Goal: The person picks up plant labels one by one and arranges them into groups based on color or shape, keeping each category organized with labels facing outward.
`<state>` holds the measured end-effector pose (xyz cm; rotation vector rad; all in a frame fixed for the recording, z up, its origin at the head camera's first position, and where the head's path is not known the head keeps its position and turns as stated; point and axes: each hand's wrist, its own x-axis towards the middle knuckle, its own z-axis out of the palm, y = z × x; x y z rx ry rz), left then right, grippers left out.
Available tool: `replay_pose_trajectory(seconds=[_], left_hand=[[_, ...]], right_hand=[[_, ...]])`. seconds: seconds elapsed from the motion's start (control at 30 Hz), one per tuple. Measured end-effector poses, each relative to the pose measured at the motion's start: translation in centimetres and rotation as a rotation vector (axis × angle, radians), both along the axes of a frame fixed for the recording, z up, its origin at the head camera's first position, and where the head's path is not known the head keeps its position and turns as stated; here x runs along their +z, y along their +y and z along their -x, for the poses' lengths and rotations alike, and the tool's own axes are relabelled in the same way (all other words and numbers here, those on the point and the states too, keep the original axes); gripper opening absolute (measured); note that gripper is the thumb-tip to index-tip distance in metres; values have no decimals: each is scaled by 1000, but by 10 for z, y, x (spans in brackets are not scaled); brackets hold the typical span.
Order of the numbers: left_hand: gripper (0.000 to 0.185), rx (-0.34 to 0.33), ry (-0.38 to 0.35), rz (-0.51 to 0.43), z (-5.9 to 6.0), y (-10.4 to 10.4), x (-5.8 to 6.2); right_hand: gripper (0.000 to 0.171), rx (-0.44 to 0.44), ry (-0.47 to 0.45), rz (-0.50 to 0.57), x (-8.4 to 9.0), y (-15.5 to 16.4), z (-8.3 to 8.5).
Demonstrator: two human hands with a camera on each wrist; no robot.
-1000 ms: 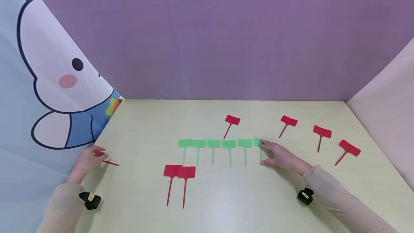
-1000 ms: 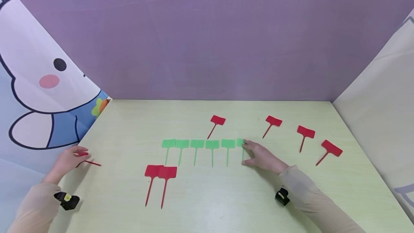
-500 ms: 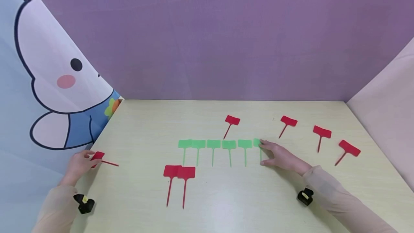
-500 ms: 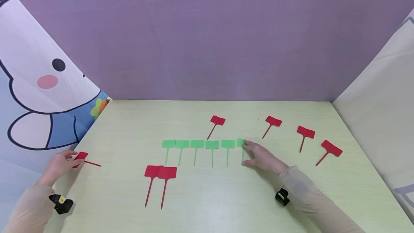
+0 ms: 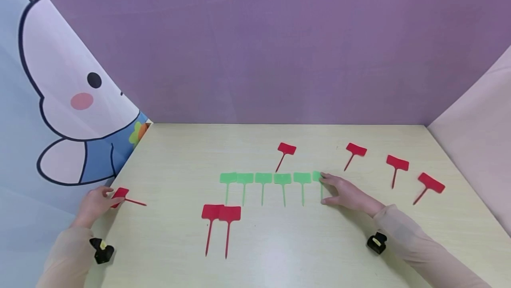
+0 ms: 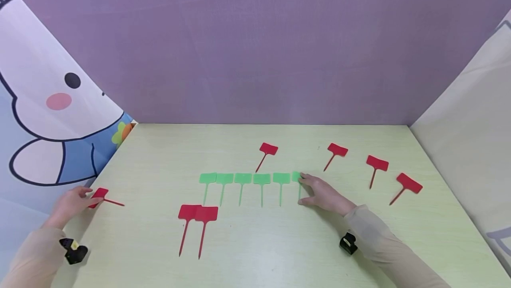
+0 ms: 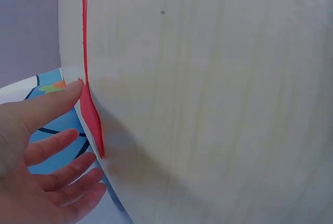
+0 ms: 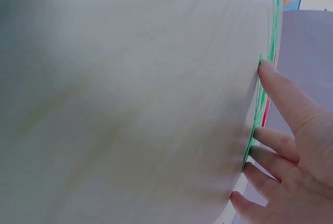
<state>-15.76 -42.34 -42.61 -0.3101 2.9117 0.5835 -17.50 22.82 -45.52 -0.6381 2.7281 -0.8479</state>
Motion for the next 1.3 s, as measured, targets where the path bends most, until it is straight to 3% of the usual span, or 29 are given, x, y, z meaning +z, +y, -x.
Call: replay_pose_trajectory(seconds=[0.5, 0.87, 1.3], left_hand=[[75, 43, -88, -18, 3, -6, -1], [78, 73, -150, -118, 7, -8, 1], [79, 80, -114, -167, 6, -9, -4]], right_hand=[[70, -3, -3, -9, 0, 0, 1], [68, 16, 12, -11, 2, 0, 0], [68, 15, 11, -15, 0, 1, 1]])
